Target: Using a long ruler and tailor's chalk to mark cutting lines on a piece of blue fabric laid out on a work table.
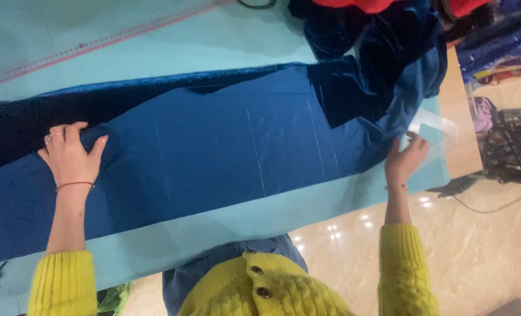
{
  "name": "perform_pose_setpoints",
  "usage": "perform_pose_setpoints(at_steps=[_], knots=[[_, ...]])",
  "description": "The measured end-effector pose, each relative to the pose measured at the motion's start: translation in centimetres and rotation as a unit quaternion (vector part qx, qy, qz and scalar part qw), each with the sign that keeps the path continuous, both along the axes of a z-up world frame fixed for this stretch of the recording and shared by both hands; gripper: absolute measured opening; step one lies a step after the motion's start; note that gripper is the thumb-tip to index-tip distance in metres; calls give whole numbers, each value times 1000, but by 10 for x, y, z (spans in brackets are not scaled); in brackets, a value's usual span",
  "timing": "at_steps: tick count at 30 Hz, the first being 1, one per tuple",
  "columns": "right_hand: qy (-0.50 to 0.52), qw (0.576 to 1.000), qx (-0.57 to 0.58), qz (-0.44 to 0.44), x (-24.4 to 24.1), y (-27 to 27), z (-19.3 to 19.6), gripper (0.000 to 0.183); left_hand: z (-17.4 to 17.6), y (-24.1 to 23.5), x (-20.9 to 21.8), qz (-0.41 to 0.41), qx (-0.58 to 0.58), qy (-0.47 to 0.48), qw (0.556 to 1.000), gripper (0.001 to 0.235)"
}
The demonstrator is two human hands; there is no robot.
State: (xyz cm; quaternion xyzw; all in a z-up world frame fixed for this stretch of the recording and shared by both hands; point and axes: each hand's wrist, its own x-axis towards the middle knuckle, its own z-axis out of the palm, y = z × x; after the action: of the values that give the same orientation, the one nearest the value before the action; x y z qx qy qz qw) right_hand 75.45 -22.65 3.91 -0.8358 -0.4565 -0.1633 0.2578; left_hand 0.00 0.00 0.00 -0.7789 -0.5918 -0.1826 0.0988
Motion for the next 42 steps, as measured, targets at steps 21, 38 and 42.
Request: perform_pose_setpoints(at_steps=[21, 38, 42], knots=[[303, 926, -76, 210, -126, 216, -2, 15, 8, -15, -70, -87, -145, -43, 985, 33], [268, 941, 150, 143, -117, 124, -48, 25, 2, -84, -66, -109, 32, -115, 987, 19], [13, 961, 230, 155, -103, 60, -30, 12, -9, -123, -77, -47, 76, -217, 972, 17]])
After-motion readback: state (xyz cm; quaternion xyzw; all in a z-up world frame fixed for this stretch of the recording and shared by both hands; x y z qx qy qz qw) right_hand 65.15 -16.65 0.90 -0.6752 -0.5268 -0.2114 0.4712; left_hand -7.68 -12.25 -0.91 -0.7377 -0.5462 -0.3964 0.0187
